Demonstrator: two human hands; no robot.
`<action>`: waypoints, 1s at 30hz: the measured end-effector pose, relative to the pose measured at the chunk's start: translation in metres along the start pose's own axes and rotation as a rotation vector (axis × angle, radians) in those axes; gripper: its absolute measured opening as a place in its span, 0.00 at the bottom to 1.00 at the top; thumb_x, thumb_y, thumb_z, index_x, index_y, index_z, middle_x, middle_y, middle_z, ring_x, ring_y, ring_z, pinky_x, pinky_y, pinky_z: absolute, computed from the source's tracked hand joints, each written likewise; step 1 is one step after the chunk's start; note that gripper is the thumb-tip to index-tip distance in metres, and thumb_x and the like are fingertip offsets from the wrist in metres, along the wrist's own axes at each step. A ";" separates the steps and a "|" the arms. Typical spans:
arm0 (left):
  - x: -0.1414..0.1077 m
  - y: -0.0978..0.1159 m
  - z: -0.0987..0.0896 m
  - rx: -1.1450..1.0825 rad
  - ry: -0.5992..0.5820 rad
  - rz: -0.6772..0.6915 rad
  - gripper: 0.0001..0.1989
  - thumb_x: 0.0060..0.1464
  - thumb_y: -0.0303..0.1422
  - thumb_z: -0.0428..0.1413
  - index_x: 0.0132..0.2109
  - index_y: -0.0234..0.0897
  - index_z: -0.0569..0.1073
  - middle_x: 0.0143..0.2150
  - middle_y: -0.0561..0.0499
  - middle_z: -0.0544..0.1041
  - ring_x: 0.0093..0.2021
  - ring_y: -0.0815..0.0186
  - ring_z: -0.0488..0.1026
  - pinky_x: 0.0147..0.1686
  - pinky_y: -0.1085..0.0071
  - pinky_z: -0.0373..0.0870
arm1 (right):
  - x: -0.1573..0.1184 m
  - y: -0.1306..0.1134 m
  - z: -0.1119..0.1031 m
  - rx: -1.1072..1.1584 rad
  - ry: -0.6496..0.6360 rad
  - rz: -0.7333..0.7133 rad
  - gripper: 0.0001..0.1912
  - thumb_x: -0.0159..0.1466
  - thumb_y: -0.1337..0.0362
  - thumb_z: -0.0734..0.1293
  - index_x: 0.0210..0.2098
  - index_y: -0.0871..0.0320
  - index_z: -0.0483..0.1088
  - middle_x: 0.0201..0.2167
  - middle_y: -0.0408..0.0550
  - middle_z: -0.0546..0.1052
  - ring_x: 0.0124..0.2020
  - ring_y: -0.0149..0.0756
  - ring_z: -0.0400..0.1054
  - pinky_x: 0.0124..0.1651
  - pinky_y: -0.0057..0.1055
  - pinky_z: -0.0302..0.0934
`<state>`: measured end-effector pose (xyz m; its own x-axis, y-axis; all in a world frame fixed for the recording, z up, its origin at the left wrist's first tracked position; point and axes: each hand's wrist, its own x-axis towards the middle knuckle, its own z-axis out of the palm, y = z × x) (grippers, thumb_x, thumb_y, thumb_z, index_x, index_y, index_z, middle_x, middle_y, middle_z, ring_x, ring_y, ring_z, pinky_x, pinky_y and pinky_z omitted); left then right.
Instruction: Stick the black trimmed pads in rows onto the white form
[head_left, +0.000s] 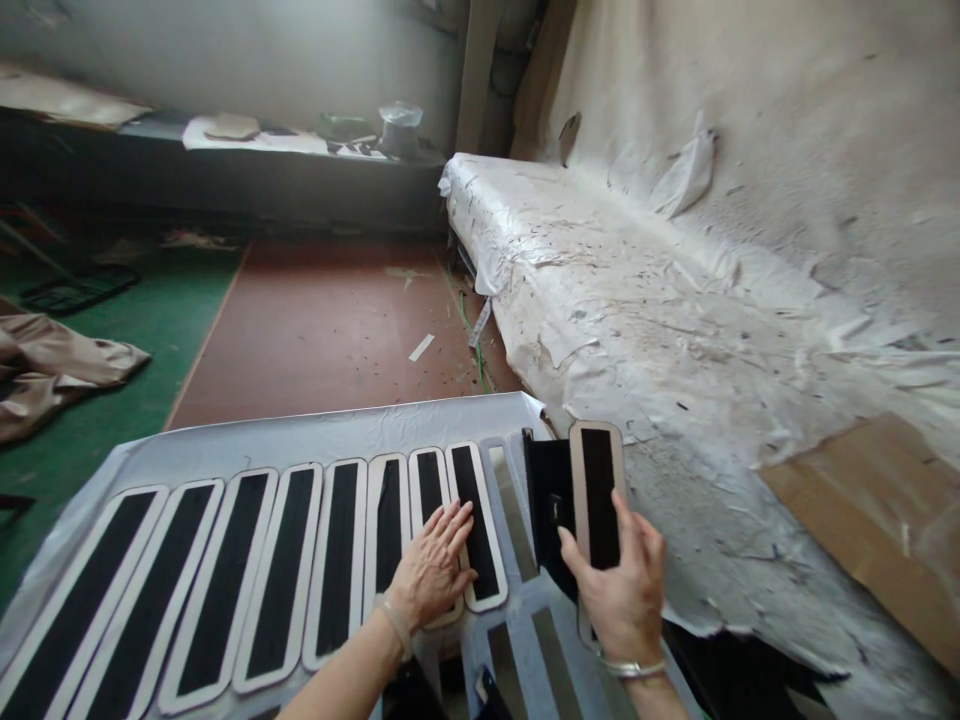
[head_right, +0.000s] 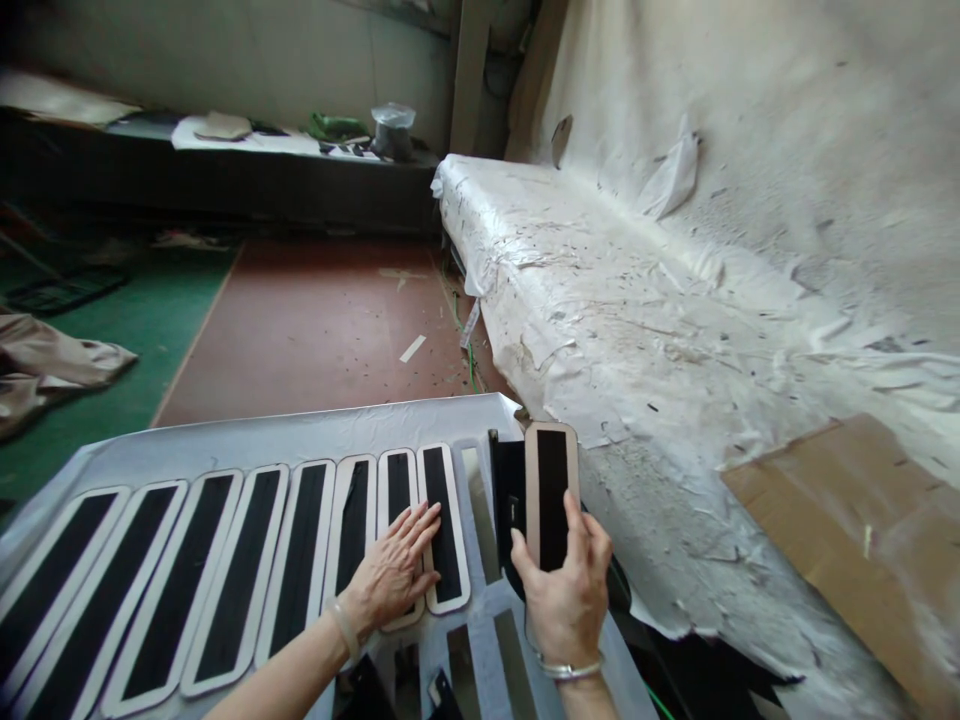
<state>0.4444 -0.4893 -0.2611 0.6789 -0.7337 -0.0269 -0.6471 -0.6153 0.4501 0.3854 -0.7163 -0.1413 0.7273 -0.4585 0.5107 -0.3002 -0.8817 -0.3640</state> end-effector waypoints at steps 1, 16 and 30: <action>0.000 0.000 0.000 -0.006 -0.002 0.005 0.35 0.54 0.41 0.56 0.65 0.37 0.55 0.70 0.47 0.48 0.69 0.57 0.45 0.66 0.56 0.48 | 0.005 -0.001 0.011 0.011 0.032 0.003 0.41 0.55 0.41 0.64 0.59 0.63 0.62 0.46 0.61 0.66 0.49 0.52 0.64 0.49 0.49 0.65; 0.003 -0.002 -0.007 -0.006 -0.039 0.000 0.35 0.55 0.43 0.55 0.66 0.38 0.55 0.71 0.49 0.47 0.69 0.57 0.44 0.67 0.57 0.46 | -0.004 0.014 0.058 -0.148 0.037 0.060 0.36 0.57 0.49 0.67 0.60 0.61 0.60 0.49 0.61 0.66 0.48 0.51 0.66 0.37 0.41 0.68; 0.004 -0.001 -0.007 -0.011 -0.052 -0.014 0.34 0.54 0.42 0.56 0.65 0.39 0.56 0.71 0.49 0.47 0.69 0.58 0.44 0.67 0.58 0.45 | -0.025 0.027 0.063 -0.292 -0.015 -0.105 0.33 0.60 0.52 0.65 0.60 0.60 0.60 0.51 0.60 0.66 0.46 0.47 0.67 0.33 0.35 0.68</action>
<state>0.4500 -0.4893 -0.2551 0.6690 -0.7390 -0.0797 -0.6333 -0.6229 0.4593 0.3982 -0.7213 -0.2132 0.7719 -0.3634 0.5216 -0.3862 -0.9198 -0.0694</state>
